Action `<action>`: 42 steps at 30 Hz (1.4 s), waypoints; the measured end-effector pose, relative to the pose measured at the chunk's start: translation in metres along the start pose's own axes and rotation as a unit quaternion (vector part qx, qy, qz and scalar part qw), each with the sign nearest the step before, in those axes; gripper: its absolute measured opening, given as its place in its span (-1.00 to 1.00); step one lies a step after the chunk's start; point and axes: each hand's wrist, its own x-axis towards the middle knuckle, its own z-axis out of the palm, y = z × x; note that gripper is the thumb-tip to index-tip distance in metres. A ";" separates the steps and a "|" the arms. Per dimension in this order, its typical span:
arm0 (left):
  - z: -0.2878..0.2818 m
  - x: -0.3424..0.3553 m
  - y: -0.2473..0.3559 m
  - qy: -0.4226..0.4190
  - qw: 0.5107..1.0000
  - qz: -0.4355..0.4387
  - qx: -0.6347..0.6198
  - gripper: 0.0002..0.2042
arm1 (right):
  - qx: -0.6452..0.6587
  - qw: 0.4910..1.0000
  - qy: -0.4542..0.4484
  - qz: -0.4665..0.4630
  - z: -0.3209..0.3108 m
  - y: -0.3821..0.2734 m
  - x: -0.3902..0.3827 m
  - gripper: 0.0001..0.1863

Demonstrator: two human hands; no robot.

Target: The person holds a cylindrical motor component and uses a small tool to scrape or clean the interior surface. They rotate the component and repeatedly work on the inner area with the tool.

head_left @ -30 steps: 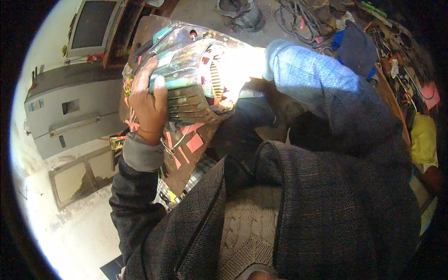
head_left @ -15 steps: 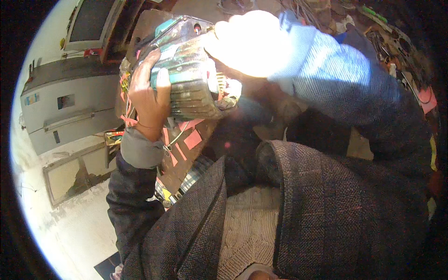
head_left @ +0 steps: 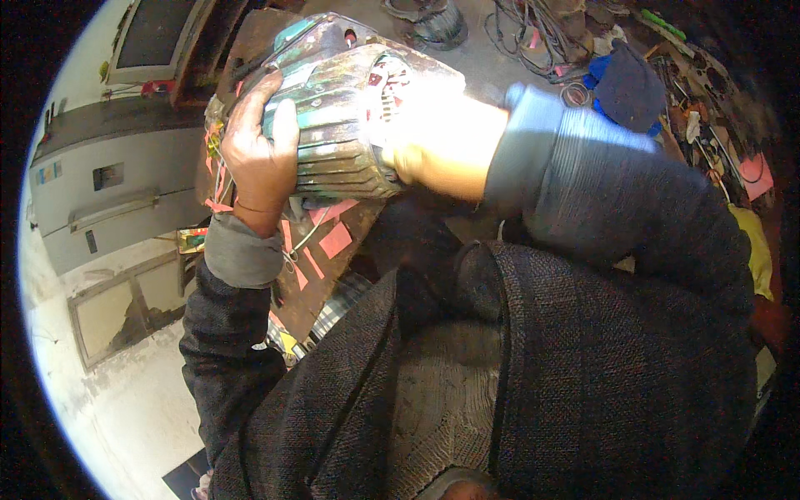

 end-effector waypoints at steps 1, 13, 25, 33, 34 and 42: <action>0.000 0.000 0.001 -0.003 1.000 -0.007 -0.005 -0.69 | 0.000 0.997 -0.027 0.078 0.014 -0.008 -0.008 -0.68; -0.003 0.001 0.003 -0.044 0.996 -0.049 -0.059 -0.67 | -0.281 0.935 -0.133 0.172 -0.012 0.058 -0.031 -0.71; -0.004 0.003 0.003 -0.049 0.999 -0.020 -0.011 -0.67 | -0.356 0.922 0.152 -0.010 -0.008 0.094 0.028 -0.75; 0.001 -0.006 -0.010 -0.003 0.999 -0.042 0.035 -0.68 | 0.061 0.992 -0.085 0.069 0.093 0.083 -0.019 -0.70; 0.001 -0.007 -0.010 -0.007 0.998 -0.055 0.028 -0.67 | 0.151 0.975 -0.165 0.018 0.095 0.091 -0.022 -0.69; 0.001 -0.009 -0.009 0.005 0.999 -0.039 0.003 -0.62 | -0.204 0.965 -0.099 0.130 0.067 0.126 0.014 -0.66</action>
